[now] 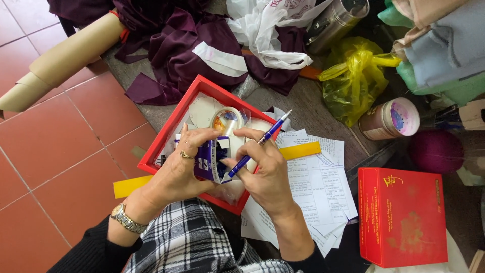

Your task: The person retrieves a red box from a cabinet, opens it to access pens and tape, and handles several blue pens while writing on paper sheets at a floor-level workspace.

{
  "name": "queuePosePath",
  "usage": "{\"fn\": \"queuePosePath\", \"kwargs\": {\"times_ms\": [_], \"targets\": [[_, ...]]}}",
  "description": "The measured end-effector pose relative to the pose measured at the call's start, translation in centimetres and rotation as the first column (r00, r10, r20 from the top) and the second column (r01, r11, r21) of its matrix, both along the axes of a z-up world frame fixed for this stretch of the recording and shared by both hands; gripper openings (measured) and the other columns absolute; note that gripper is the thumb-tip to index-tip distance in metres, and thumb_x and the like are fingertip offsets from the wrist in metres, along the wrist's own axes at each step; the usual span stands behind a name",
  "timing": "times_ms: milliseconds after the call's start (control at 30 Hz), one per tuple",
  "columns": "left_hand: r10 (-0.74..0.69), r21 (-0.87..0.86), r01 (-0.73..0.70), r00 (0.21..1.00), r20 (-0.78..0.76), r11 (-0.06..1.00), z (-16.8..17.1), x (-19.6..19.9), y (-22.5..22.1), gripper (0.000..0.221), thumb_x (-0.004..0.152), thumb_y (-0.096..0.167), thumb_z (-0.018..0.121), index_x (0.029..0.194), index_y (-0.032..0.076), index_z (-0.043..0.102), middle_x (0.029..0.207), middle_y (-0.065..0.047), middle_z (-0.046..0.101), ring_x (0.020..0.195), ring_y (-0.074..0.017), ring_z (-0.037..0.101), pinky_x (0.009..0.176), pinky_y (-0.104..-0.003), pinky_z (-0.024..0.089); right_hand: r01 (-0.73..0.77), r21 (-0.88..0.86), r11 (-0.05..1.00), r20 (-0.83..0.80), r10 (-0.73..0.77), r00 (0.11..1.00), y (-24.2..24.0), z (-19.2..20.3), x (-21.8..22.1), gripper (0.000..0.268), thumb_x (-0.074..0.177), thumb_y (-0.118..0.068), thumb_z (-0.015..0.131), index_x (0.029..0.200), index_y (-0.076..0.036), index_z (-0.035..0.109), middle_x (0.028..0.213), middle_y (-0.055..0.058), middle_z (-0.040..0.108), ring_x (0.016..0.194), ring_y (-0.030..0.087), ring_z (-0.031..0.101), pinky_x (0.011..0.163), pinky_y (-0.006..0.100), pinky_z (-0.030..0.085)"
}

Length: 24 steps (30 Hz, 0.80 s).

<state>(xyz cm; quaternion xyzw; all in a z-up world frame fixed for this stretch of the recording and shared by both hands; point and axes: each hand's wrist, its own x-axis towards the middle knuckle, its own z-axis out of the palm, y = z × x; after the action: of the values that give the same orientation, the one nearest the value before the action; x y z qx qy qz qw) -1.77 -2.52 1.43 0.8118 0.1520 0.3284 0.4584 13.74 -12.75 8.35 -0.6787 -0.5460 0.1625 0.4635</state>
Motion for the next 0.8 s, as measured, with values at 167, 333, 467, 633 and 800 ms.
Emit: {"fn": "queuePosePath", "kwargs": {"times_ms": [167, 333, 467, 633, 800], "targets": [[0.000, 0.023, 0.000, 1.000, -0.010, 1.000, 0.6, 0.2, -0.2, 0.100, 0.044, 0.005, 0.086, 0.135, 0.008, 0.044, 0.131, -0.012, 0.054, 0.128, -0.0363, 0.046, 0.113, -0.062, 0.007, -0.045, -0.015, 0.999, 0.153, 0.046, 0.987, 0.1, -0.5, -0.4, 0.015, 0.076, -0.006, 0.077, 0.087, -0.014, 0.070, 0.124, 0.010, 0.063, 0.114, 0.035, 0.059, 0.089, 0.044, 0.049], [0.007, 0.003, -0.007, 1.000, -0.028, 1.000, 0.0, 0.2, -0.1, 0.101, 0.046, 0.007, 0.088, 0.137, 0.008, 0.043, 0.132, -0.012, 0.053, 0.128, -0.0360, 0.045, 0.112, -0.063, 0.007, -0.007, -0.037, 0.999, 0.250, 0.016, 0.968, 0.1, -0.6, -0.3, 0.016, 0.078, -0.009, 0.077, 0.091, -0.013, 0.070, 0.125, 0.011, 0.062, 0.117, 0.035, 0.057, 0.090, 0.045, 0.048], [0.012, -0.007, -0.012, 0.999, -0.043, 1.000, -0.4, 0.3, 0.0, 0.098, 0.047, 0.005, 0.086, 0.136, 0.008, 0.043, 0.131, -0.012, 0.053, 0.128, -0.0362, 0.045, 0.113, -0.063, 0.007, -0.021, -0.091, 0.996, 0.217, 0.041, 0.975, 0.0, -1.6, -0.1, 0.016, 0.079, -0.013, 0.077, 0.094, -0.015, 0.072, 0.134, 0.015, 0.057, 0.120, 0.038, 0.054, 0.092, 0.048, 0.046], [0.007, 0.004, -0.007, 0.999, -0.039, 1.000, 0.0, 0.7, 0.1, 0.099, 0.048, 0.003, 0.084, 0.137, 0.008, 0.043, 0.131, -0.013, 0.053, 0.127, -0.0372, 0.046, 0.112, -0.064, 0.007, -0.023, -0.141, 0.990, 0.231, 0.056, 0.971, 0.5, -1.6, -0.2, 0.015, 0.078, -0.011, 0.076, 0.093, -0.013, 0.073, 0.137, 0.020, 0.053, 0.121, 0.042, 0.052, 0.092, 0.051, 0.044], [-0.025, -0.003, 0.025, 0.999, -0.046, 1.000, -0.7, 0.7, 0.3, 0.102, 0.045, 0.005, 0.084, 0.138, 0.008, 0.043, 0.132, -0.013, 0.053, 0.128, -0.0366, 0.045, 0.113, -0.063, 0.005, -0.042, -0.173, 0.984, 0.204, 0.078, 0.976, 0.8, -2.0, 0.2, 0.011, 0.079, -0.011, 0.075, 0.089, -0.012, 0.073, 0.140, 0.022, 0.050, 0.125, 0.043, 0.049, 0.097, 0.051, 0.041]]}}
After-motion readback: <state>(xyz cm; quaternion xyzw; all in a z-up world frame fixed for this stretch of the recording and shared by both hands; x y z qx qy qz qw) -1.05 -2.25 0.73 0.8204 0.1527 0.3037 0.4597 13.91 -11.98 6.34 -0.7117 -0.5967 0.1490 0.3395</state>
